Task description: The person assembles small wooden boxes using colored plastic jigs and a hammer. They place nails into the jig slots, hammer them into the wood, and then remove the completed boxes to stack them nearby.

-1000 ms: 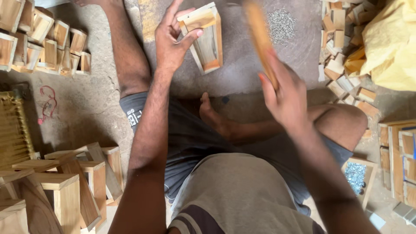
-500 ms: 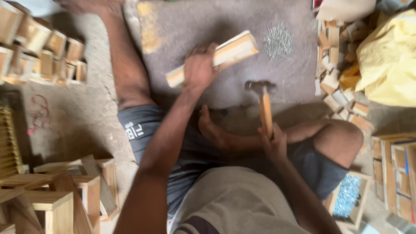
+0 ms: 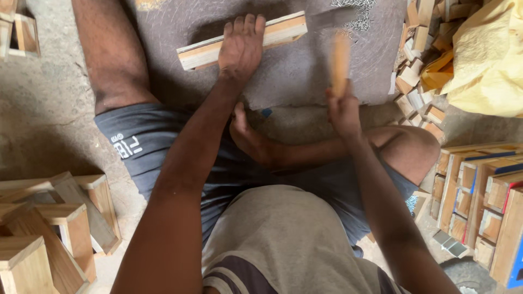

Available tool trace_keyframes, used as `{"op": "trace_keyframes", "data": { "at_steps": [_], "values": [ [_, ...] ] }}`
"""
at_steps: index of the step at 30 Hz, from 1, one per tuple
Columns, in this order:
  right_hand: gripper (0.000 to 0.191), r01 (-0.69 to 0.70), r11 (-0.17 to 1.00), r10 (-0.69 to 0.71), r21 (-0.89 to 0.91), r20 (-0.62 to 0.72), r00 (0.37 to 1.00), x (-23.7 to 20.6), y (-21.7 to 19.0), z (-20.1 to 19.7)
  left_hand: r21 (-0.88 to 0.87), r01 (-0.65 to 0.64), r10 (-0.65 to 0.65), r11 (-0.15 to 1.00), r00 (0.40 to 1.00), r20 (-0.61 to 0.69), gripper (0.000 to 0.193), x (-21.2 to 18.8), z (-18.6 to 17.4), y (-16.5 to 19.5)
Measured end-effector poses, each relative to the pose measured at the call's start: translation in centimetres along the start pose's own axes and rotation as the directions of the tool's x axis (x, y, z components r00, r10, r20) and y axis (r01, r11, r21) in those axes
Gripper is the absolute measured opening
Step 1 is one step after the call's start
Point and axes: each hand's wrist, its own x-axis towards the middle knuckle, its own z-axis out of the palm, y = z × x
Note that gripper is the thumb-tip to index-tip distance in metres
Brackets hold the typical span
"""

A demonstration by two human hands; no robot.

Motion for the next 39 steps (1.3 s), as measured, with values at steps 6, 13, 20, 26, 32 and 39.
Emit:
{"op": "trace_keyframes", "data": {
  "at_steps": [6, 13, 20, 26, 32, 39],
  "values": [
    [0.029, 0.229, 0.873, -0.140, 0.430, -0.228, 0.963, -3.4, -0.4, 1.0, -0.029, -0.047, 0.041, 0.998, 0.983, -0.180, 0.056, -0.9, 0.2, 0.5],
    [0.026, 0.630, 0.738, -0.655, 0.241, 0.029, 0.755, -2.7, -7.2, 6.3, -0.053, -0.043, 0.033, 0.998, 0.985, -0.169, 0.057, -0.2, -0.3, 0.2],
    [0.032, 0.609, 0.740, -0.478, -0.285, 0.413, 0.775, 2.1, -13.2, 8.6, -0.116, -0.026, 0.005, 0.993, 0.985, -0.173, 0.054, 1.1, -0.2, 0.4],
    [0.020, 0.152, 0.988, -0.147, 0.005, 0.296, 0.944, -5.2, -5.0, 6.0, -0.311, -0.100, 0.102, 0.945, 0.995, -0.012, 0.048, 2.7, -1.3, -2.7],
    [0.026, -0.124, 0.985, 0.109, 0.116, 0.128, 0.986, -11.5, 2.0, 4.1, -0.391, 0.046, 0.026, 0.919, 0.984, 0.177, 0.116, -1.9, -3.6, -1.5],
    [0.022, 0.233, 0.938, -0.194, 0.258, -0.168, 0.967, -3.8, -2.9, 0.7, -0.342, 0.052, 0.057, 0.938, 0.953, 0.299, 0.115, -2.0, -3.3, -1.2]
  ]
}}
